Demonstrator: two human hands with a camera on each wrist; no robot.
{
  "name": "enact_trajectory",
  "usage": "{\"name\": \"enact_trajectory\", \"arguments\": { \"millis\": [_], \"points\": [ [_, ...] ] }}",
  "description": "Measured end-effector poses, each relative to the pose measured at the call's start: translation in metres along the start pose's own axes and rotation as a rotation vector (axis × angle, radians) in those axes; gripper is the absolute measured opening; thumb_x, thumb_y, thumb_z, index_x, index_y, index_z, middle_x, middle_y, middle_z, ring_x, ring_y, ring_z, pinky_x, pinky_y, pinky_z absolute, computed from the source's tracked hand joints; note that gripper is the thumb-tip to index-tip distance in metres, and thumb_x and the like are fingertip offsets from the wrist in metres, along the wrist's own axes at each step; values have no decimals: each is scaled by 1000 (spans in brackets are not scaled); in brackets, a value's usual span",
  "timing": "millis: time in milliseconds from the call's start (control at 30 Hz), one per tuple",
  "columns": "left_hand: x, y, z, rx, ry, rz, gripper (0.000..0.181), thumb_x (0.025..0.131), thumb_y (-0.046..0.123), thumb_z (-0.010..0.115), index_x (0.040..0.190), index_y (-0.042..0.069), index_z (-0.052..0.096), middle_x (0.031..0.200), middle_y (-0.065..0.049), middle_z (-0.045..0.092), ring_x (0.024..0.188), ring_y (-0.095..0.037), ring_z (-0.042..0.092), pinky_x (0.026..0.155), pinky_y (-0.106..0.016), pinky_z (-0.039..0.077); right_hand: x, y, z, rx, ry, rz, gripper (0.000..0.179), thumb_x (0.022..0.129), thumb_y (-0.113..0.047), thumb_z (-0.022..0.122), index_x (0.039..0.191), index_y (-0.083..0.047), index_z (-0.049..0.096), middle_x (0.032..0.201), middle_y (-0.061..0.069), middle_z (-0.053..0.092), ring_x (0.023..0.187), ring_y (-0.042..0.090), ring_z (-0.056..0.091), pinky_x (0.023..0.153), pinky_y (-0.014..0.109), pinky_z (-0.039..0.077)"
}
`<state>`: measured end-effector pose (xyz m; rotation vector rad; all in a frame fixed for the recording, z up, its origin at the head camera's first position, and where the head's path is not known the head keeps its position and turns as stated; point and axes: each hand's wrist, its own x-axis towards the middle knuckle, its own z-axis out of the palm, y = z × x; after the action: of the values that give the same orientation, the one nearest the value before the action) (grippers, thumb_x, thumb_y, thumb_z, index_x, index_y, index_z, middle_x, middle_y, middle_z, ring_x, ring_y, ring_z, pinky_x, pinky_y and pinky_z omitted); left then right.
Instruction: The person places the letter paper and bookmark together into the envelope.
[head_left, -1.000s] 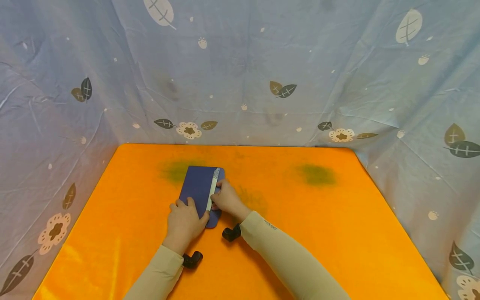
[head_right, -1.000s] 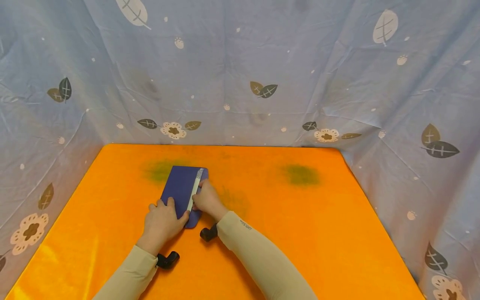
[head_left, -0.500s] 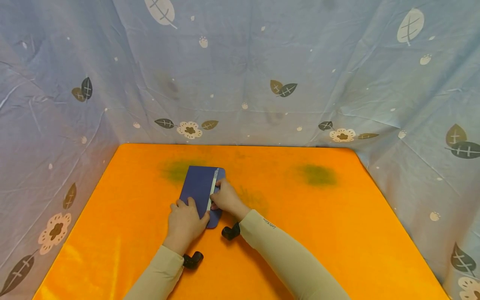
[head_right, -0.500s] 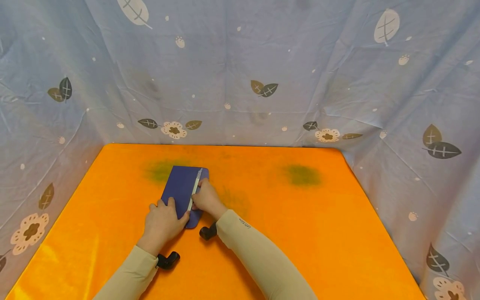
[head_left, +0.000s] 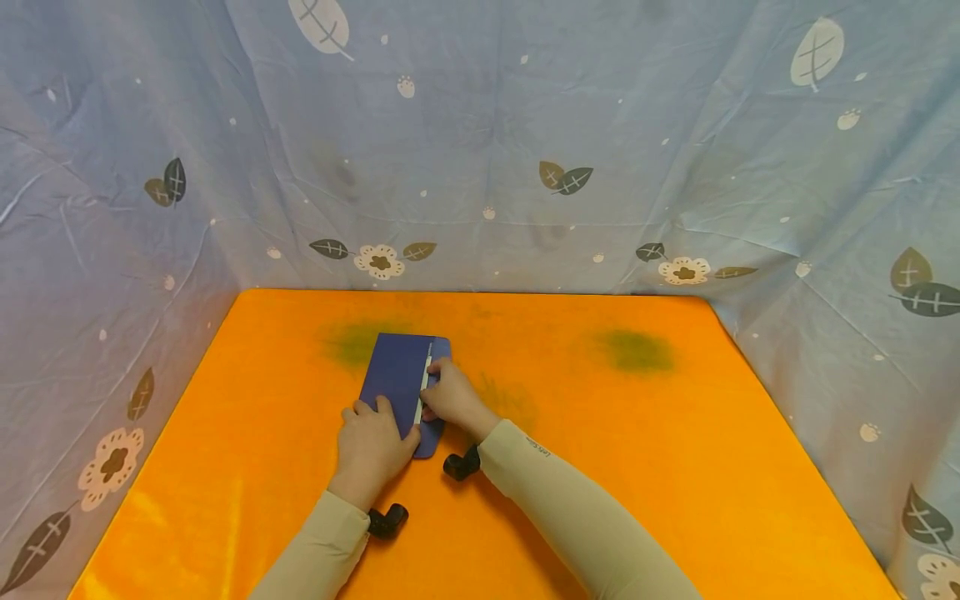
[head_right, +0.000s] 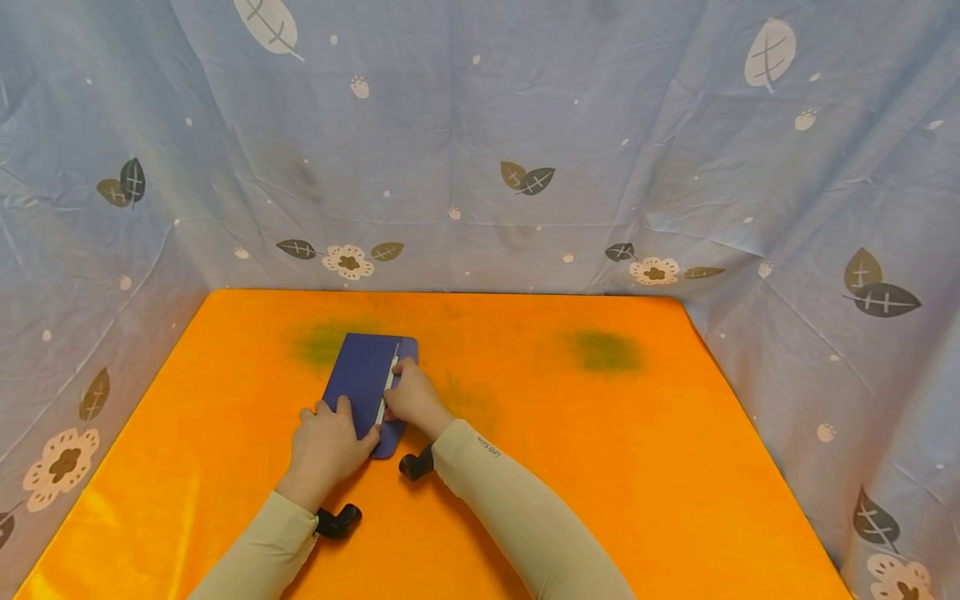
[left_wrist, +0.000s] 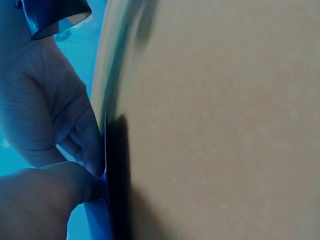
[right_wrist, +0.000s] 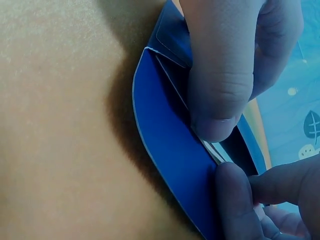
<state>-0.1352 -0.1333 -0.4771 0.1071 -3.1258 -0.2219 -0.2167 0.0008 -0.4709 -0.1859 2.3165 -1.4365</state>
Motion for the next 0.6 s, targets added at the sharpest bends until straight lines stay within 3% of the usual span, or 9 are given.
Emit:
{"name": "enact_trajectory", "arguments": {
  "millis": [267,600],
  "points": [
    [0,0,1,-1,3,-1,87,85,56,61,134,-14,45,119,-45,44,102,-57,49,66,-52,54,2,3,1,15,2,3,43,93,-3,60,133,-2,46,68,14,64,56,26,66,55,30,56],
    [0,-1,1,-3,0,2,85,87,56,58,135,-13,45,123,-45,43,106,-58,47,69,-53,54,5,6,0,131,-22,30,45,91,1,61,134,0,47,77,17,64,56,26,66,56,32,57]
  ]
}}
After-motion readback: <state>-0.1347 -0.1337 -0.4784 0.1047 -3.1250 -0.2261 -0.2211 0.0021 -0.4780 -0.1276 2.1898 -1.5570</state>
